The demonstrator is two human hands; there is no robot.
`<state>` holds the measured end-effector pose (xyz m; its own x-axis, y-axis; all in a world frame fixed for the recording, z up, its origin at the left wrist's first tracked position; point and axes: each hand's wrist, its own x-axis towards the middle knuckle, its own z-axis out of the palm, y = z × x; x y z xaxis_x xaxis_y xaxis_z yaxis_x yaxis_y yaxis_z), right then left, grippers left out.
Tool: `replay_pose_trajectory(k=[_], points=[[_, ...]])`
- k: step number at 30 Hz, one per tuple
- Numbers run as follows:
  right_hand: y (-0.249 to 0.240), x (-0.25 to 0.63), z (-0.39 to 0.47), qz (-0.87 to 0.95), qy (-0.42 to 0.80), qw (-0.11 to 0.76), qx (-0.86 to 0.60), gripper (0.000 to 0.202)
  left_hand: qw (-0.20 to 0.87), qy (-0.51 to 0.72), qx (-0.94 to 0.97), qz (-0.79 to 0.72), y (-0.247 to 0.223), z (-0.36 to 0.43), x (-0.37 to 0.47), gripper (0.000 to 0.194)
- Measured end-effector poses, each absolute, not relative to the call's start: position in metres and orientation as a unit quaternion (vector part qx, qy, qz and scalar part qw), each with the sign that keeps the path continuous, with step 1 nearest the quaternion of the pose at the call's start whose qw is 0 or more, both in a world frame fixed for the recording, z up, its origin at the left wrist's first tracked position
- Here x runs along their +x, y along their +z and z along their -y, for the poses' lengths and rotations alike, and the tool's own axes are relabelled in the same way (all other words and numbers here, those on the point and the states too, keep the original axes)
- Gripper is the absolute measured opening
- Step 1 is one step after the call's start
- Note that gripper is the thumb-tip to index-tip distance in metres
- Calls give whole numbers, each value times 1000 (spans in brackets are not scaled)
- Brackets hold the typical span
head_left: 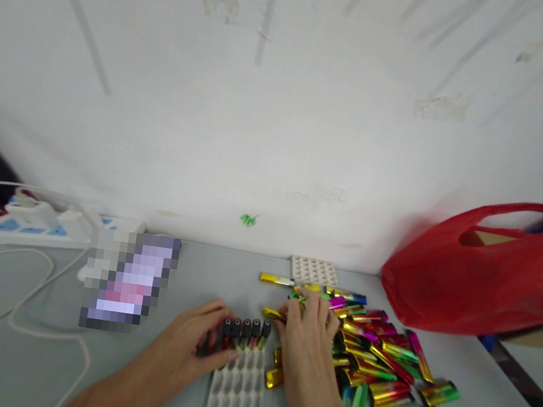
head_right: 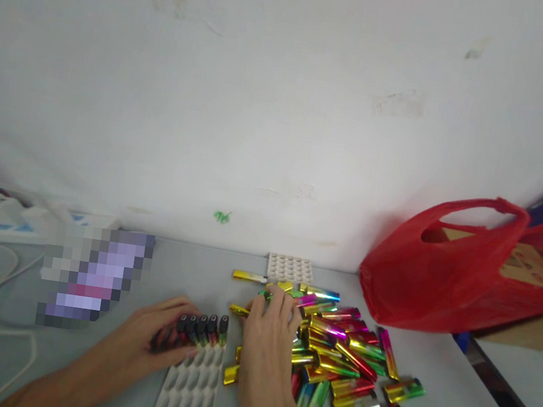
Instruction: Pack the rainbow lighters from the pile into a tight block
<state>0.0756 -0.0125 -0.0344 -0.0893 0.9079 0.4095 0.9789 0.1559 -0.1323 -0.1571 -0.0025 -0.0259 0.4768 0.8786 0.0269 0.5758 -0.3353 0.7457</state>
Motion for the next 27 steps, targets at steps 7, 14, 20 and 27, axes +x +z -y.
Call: replay_pose_trajectory(k=[7,14,20,27], points=[[-15,71,18,683,102,373,-620,14,349,222,786,-459,-27,1,-157,13],[0,72,23,582,303,498,-567,23,349,222,786,-459,-28,3,-158,12],[-10,73,15,431,421,602,-523,36,346,218,791,-455,-29,1,-158,12],[-2,69,14,332,599,612,-395,44,344,213,790,-460,-25,1,-158,14]])
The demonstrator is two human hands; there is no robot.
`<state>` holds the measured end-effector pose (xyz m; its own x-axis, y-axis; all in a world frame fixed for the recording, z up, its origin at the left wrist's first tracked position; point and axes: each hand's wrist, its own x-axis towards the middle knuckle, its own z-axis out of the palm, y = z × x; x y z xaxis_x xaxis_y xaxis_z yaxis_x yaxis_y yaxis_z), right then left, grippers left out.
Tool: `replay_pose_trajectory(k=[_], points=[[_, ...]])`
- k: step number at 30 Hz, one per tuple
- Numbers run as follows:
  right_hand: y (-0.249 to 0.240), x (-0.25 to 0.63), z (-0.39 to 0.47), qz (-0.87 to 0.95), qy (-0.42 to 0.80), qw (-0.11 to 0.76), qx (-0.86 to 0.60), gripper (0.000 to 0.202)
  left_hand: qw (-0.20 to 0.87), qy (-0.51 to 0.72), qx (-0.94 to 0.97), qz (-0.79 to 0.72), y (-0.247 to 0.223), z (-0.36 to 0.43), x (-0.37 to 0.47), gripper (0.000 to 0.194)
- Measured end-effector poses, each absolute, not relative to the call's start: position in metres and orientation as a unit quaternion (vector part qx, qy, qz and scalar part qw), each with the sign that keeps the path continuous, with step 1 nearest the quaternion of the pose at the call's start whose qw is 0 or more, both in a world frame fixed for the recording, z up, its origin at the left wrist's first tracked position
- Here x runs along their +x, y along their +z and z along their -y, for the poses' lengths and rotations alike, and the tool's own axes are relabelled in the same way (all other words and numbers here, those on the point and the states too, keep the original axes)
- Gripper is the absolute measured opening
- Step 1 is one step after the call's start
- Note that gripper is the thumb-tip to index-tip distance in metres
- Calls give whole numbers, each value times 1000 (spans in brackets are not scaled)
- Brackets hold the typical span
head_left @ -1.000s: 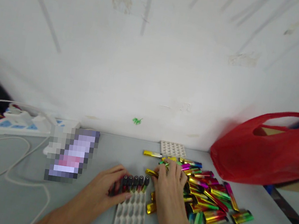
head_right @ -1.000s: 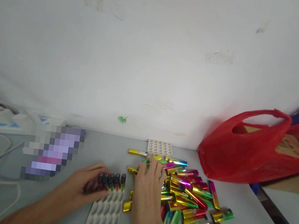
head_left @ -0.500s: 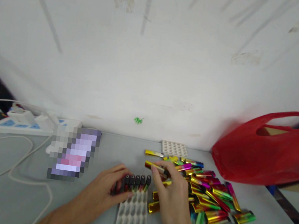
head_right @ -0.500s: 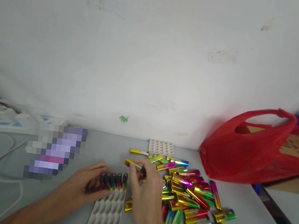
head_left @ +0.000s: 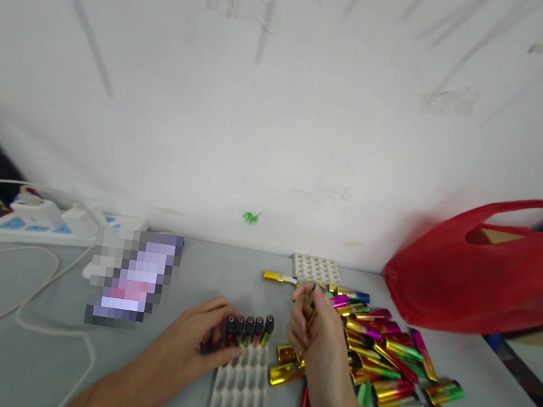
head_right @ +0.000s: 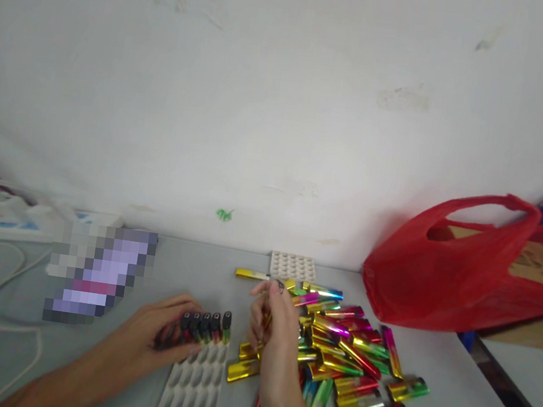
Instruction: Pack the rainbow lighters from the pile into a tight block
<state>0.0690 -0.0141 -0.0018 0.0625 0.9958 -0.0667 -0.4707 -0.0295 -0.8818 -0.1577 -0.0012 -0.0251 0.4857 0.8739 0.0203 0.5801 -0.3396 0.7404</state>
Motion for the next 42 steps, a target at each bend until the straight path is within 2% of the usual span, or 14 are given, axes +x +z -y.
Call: replay_pose_trajectory(k=[3,7,11,17,24,26,31,33,37,42], points=[[-3,70,14,320,621,596,-394,54,347,210,789,-462,-24,2,-157,13],[-3,68,16,338,584,612,-412,42,349,214,788,-460,-24,3,-157,14],[6,66,21,336,608,616,-371,35,352,212,785,-464,-25,4,-157,13],[13,66,21,264,695,584,-325,51,356,211,783,-464,-24,3,-156,13],[8,66,18,235,708,587,-314,52,358,213,786,-458,-24,4,-158,16],[6,67,18,236,708,580,-327,53,367,215,783,-454,-24,6,-159,26],[4,70,18,234,730,552,-326,57,372,205,765,-483,-26,13,-163,98],[4,71,18,233,742,544,-314,58,381,196,762,-485,-27,15,-165,115],[3,72,20,221,757,539,-295,55,390,201,768,-466,-22,17,-165,127],[5,72,18,218,730,574,-299,56,398,206,776,-444,-14,18,-165,136]])
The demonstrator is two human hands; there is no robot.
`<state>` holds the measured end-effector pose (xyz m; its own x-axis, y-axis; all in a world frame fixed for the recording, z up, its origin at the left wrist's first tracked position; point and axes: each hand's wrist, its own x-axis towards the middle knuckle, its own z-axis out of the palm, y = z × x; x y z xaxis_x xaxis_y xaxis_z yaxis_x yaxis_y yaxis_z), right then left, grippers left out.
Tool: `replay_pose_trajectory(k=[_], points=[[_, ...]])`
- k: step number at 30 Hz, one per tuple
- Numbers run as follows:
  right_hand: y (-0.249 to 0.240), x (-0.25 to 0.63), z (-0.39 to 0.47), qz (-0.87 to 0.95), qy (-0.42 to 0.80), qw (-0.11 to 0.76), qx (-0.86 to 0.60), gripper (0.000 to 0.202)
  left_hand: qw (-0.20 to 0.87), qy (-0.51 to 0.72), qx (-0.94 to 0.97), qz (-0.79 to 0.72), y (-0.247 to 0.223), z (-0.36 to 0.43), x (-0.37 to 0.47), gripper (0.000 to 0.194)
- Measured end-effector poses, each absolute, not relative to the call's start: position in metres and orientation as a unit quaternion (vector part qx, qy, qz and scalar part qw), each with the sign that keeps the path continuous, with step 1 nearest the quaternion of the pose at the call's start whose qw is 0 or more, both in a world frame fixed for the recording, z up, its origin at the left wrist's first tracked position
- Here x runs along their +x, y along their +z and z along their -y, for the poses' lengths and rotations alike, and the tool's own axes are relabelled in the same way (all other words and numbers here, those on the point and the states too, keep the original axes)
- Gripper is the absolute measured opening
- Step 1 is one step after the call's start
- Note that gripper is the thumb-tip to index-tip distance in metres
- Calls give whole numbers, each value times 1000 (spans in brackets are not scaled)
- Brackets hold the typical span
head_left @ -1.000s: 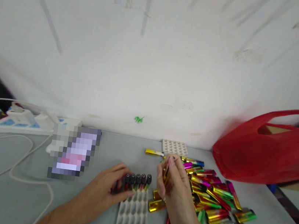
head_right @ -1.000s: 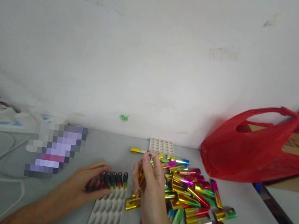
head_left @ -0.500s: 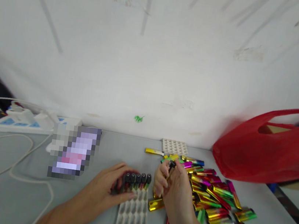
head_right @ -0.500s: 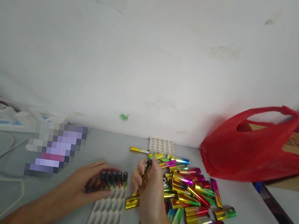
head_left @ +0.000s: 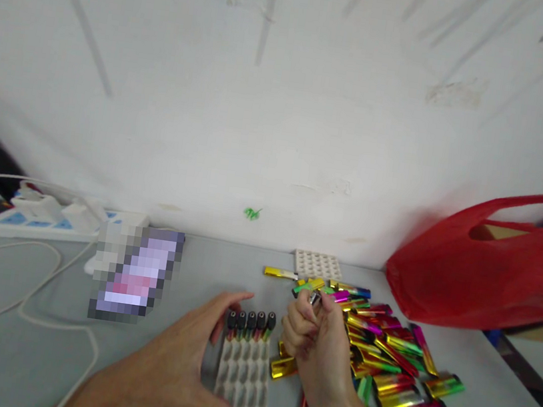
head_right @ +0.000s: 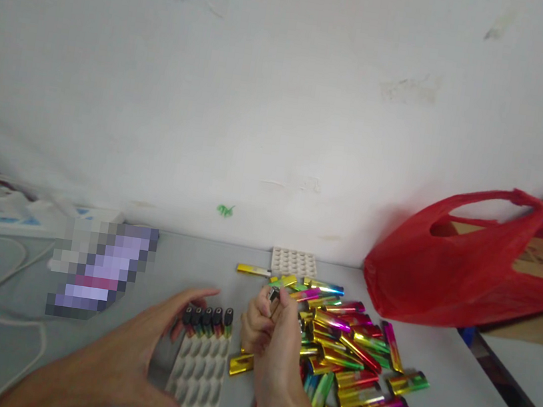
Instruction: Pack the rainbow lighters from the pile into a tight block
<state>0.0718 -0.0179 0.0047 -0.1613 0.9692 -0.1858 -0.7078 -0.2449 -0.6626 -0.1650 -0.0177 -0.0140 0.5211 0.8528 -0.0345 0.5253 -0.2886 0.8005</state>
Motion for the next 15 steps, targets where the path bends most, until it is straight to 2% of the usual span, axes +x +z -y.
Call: replay_pose_trajectory(k=[9,15], points=[[6,72,18,233,737,558,-300,60,410,140,806,-404,-29,25,-182,163],[4,72,20,219,740,546,-326,53,389,144,825,-384,-38,29,-186,168]])
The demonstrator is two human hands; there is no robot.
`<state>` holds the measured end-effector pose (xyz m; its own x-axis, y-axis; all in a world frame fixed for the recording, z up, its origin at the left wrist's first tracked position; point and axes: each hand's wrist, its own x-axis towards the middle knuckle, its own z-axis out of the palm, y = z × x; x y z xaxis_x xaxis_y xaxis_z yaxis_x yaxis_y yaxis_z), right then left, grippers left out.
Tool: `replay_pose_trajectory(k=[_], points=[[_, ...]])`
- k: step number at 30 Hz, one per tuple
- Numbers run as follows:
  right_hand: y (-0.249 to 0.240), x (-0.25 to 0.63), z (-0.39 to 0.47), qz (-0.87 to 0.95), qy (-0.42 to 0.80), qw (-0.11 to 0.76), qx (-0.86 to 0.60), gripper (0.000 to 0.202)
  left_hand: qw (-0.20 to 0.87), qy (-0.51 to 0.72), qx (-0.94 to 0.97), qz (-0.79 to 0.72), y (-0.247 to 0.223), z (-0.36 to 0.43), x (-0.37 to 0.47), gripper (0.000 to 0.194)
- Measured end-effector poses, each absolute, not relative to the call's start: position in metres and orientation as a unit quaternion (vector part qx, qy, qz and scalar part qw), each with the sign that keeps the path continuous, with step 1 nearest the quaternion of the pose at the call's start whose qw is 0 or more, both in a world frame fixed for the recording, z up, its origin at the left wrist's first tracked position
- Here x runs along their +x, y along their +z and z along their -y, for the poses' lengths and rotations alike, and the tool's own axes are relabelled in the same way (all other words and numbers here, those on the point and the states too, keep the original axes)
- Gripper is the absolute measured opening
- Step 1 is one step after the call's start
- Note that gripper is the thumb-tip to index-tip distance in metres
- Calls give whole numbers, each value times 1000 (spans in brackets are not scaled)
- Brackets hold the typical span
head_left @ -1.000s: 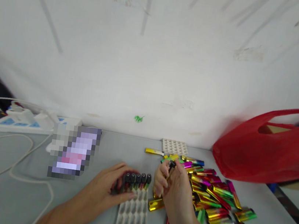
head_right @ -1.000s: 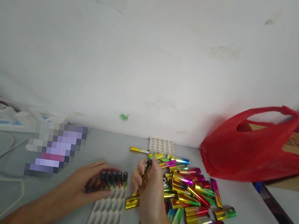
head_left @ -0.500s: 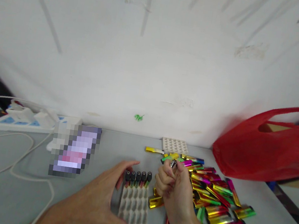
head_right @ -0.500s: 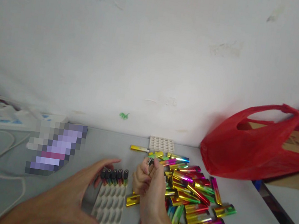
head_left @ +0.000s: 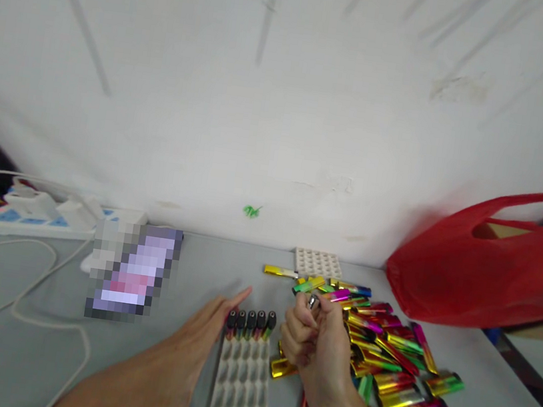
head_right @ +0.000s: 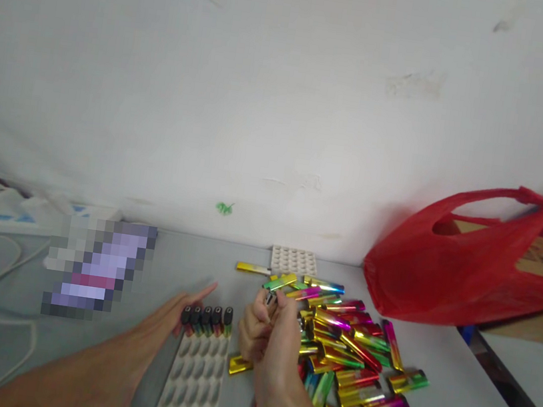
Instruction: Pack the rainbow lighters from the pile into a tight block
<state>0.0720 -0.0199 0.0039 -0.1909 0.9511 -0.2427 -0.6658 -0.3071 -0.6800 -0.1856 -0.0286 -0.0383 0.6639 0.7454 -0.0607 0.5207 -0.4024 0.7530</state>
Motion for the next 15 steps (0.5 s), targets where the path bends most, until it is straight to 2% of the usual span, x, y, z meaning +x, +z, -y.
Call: replay_pose_trajectory(k=[4,10,15], points=[[3,70,21,221,738,541,-337,50,389,131,827,-385,-38,28,-185,166],[9,69,20,228,718,569,-331,55,416,154,807,-389,-42,24,-186,173],[11,69,21,248,723,560,-320,60,411,181,791,-416,-40,23,-180,168]])
